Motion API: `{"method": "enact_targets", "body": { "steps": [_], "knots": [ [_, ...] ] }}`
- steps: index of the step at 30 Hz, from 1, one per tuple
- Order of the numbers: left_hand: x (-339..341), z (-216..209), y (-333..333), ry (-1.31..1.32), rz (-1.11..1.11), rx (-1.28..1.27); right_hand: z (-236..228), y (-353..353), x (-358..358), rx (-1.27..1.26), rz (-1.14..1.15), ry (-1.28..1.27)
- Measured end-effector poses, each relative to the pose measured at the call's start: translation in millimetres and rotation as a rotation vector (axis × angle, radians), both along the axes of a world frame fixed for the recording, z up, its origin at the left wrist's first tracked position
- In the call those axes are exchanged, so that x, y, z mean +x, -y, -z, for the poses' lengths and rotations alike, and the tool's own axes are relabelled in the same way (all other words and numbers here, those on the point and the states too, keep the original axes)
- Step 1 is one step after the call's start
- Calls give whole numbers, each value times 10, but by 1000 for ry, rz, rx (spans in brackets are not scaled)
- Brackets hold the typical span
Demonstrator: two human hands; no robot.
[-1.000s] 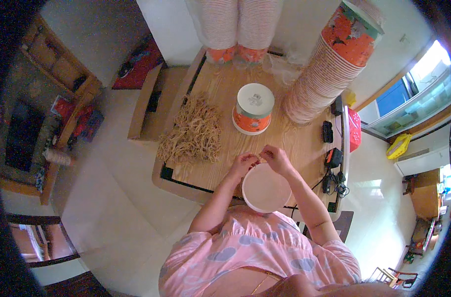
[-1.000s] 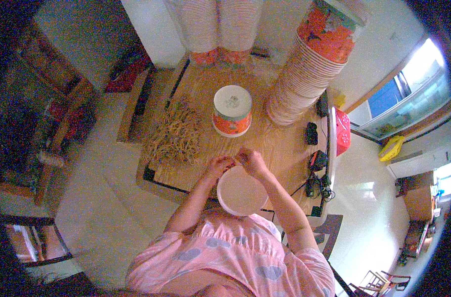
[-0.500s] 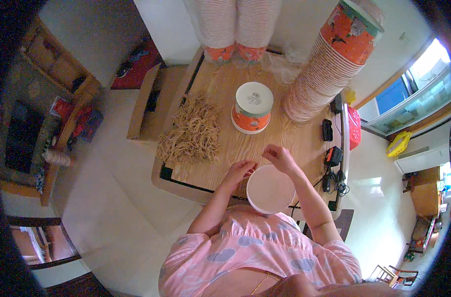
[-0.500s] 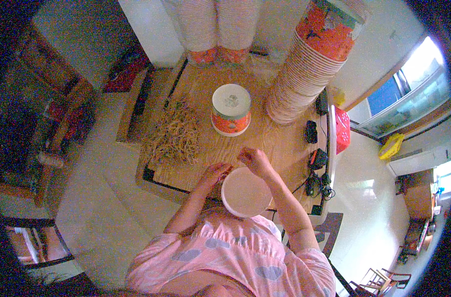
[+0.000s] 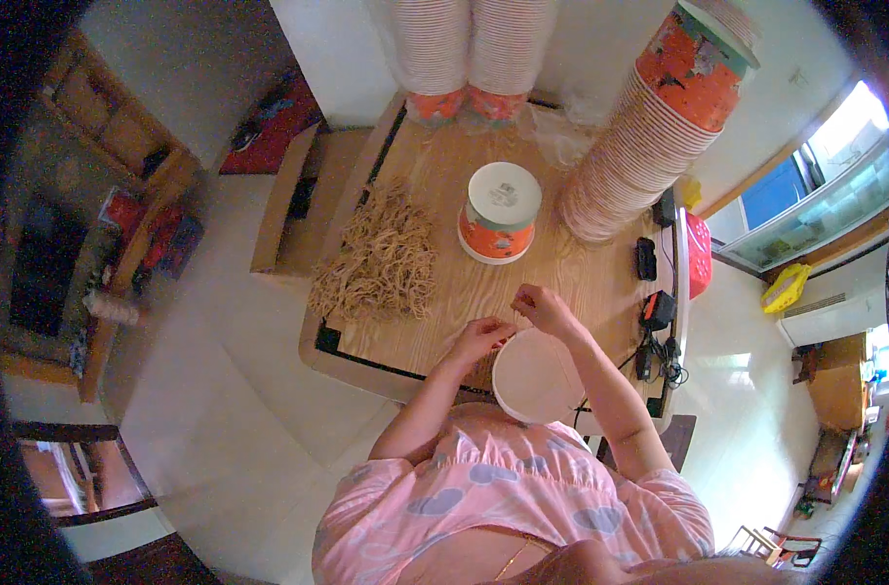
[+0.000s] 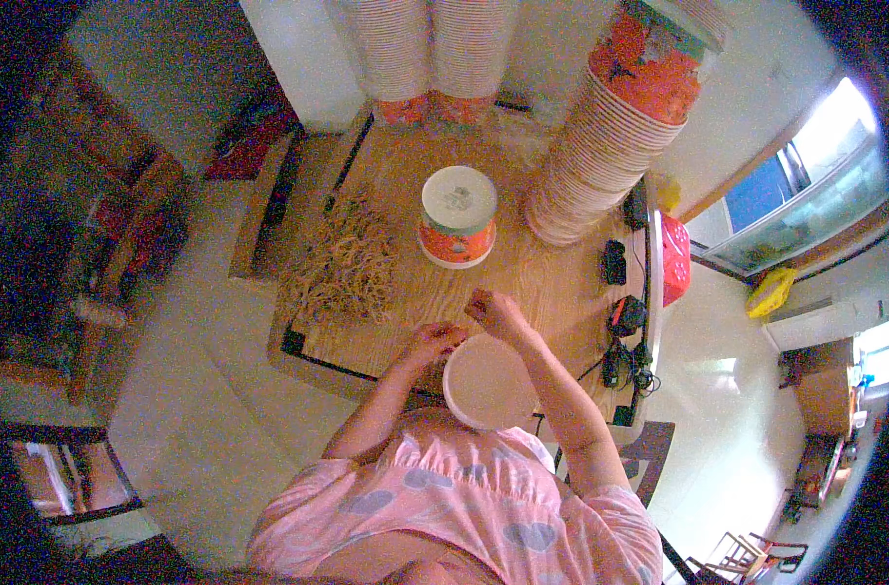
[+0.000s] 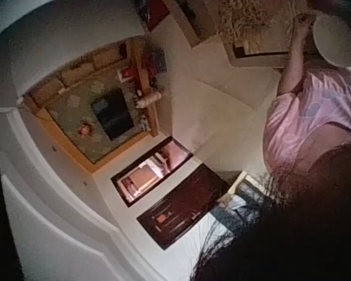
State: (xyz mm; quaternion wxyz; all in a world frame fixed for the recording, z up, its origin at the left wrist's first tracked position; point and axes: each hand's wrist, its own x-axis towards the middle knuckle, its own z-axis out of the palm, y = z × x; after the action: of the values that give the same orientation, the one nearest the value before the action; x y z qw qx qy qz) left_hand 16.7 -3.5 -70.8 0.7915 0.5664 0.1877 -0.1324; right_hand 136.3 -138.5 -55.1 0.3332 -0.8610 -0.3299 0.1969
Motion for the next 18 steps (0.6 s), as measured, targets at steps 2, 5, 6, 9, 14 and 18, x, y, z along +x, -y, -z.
{"method": "enact_targets", "body": {
  "steps": [2, 5, 6, 9, 14, 18],
  "knots": [
    [20, 7, 25, 14, 24, 61, 50, -11, -7, 82, 49, -50],
    [41, 107, 18, -87, -43, -36, -17, -27, -36, 170, 111, -137],
    [31, 122, 4, -113, -95, -74, -48, -33, -45, 177, 124, -172],
    [24, 168, -15, -124, -146, -144, -51, -2, -42, 175, 135, -215],
    [47, -26, 42, -80, -56, -4, 20, 19, -21, 214, 139, -237],
    [93, 169, 68, -22, -130, -81, 182, 50, 27, 335, 131, -229]
  ]
}}
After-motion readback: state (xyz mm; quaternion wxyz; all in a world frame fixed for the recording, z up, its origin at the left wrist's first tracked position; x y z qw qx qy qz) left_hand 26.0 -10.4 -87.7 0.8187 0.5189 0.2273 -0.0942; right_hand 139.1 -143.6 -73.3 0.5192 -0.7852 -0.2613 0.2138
